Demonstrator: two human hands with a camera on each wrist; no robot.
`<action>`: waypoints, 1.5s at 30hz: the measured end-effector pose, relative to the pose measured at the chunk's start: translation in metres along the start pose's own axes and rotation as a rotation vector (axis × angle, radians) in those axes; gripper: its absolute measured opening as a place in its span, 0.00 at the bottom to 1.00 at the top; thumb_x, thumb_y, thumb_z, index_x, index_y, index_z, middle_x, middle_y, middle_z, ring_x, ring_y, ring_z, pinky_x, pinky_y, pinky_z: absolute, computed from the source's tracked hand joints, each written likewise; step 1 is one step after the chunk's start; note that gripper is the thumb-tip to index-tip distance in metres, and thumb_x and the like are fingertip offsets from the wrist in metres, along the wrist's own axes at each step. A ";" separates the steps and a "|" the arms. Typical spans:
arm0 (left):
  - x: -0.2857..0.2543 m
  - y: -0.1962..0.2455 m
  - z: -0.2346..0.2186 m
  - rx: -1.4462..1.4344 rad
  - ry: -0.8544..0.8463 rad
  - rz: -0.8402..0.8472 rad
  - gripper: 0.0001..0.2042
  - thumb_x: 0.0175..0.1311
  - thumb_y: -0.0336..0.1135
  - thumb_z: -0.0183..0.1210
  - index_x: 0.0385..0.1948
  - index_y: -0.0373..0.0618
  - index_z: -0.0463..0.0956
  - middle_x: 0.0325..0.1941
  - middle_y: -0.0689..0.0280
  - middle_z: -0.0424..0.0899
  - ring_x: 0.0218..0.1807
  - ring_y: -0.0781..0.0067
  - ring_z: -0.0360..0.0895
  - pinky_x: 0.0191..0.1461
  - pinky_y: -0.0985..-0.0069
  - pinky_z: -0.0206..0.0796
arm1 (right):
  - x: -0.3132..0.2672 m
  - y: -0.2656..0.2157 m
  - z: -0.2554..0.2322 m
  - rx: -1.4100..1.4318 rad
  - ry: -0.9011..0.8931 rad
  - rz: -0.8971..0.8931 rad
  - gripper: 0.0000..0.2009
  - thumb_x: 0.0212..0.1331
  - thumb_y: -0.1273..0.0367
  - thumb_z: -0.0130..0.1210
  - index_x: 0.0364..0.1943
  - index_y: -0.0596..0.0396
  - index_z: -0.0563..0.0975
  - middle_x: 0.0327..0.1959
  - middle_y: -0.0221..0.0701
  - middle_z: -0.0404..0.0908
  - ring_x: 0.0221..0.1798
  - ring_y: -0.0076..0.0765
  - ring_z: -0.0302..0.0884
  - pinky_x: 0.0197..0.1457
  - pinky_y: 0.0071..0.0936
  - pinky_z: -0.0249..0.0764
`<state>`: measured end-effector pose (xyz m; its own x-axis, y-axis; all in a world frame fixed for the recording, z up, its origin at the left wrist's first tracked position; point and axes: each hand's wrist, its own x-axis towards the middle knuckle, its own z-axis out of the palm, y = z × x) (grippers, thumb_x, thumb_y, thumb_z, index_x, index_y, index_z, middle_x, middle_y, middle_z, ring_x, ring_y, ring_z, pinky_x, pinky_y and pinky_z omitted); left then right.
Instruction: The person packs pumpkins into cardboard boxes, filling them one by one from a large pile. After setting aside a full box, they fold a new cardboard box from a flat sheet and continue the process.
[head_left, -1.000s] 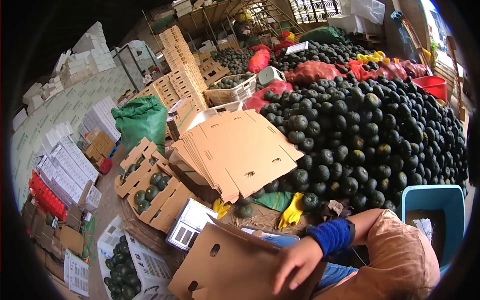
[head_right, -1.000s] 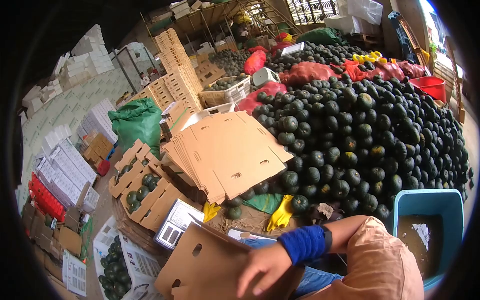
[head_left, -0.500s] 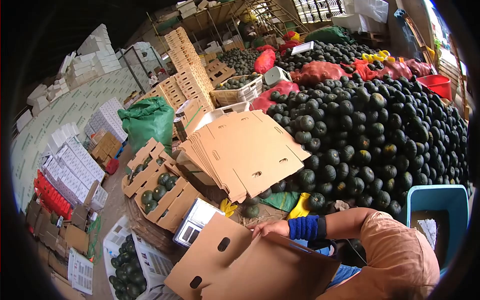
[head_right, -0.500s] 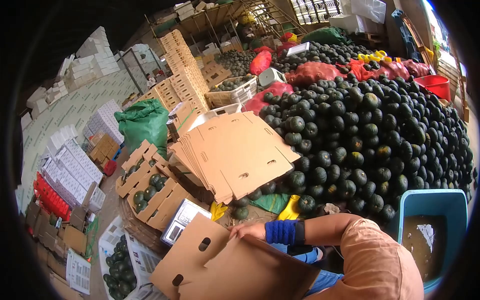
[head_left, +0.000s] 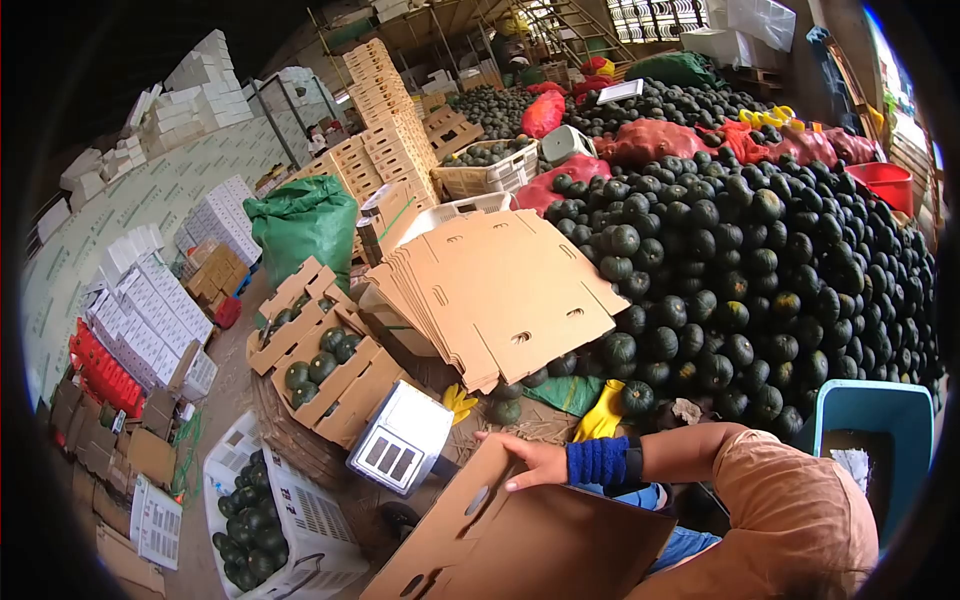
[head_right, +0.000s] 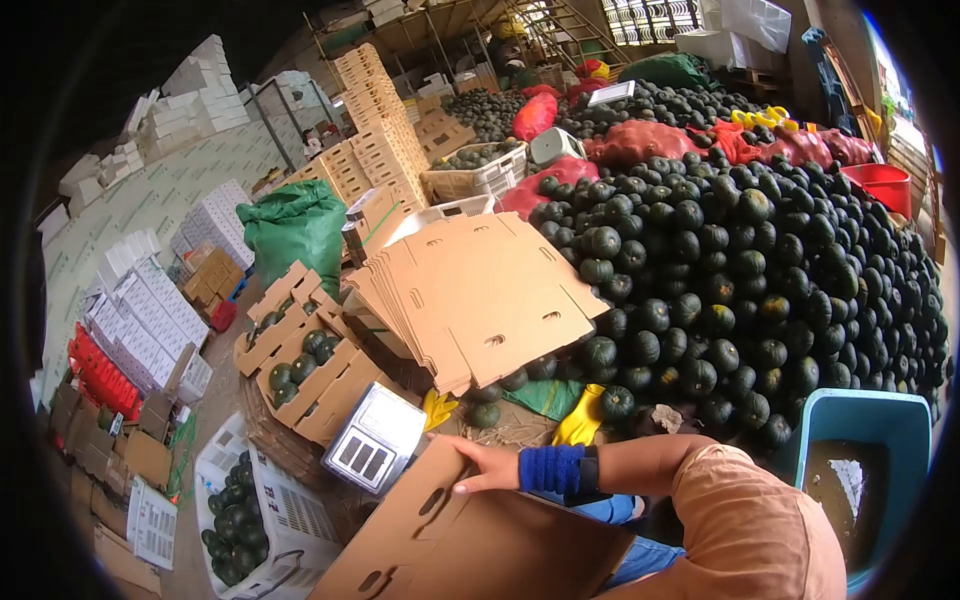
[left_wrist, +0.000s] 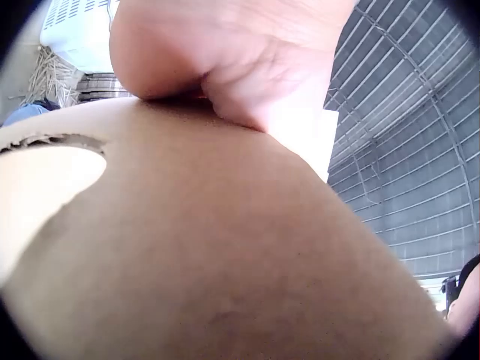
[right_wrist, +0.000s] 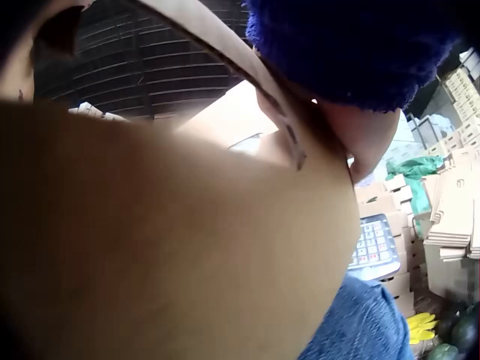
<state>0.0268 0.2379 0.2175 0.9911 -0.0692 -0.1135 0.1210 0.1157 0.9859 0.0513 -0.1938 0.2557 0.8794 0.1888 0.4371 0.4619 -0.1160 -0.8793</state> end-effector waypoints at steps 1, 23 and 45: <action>-0.008 0.007 0.008 -0.239 0.062 -0.020 0.31 0.68 0.52 0.40 0.63 0.35 0.51 0.64 0.49 0.61 0.63 0.54 0.63 0.66 0.57 0.55 | -0.004 0.010 0.002 0.130 0.018 -0.067 0.37 0.61 0.50 0.51 0.65 0.62 0.55 0.66 0.42 0.57 0.69 0.37 0.53 0.70 0.37 0.49; 0.076 0.067 0.050 0.918 -1.186 -0.295 0.50 0.42 0.50 0.72 0.67 0.39 0.51 0.68 0.54 0.60 0.69 0.64 0.57 0.69 0.74 0.50 | 0.079 -0.021 0.012 -0.434 -1.285 0.253 0.47 0.41 0.47 0.67 0.65 0.56 0.59 0.59 0.45 0.70 0.61 0.42 0.68 0.61 0.32 0.65; 0.028 0.049 0.072 1.481 -0.347 0.364 0.23 0.40 0.45 0.71 0.36 0.42 0.76 0.30 0.50 0.81 0.36 0.47 0.79 0.39 0.57 0.70 | 0.056 -0.008 0.070 -1.183 -0.816 0.355 0.23 0.47 0.67 0.62 0.50 0.46 0.72 0.43 0.37 0.77 0.48 0.49 0.77 0.44 0.44 0.76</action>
<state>0.0562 0.1701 0.2715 0.8680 -0.4959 -0.0239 -0.4800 -0.8505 0.2153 0.0890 -0.1142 0.2746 0.8426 0.4175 -0.3401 0.4171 -0.9055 -0.0781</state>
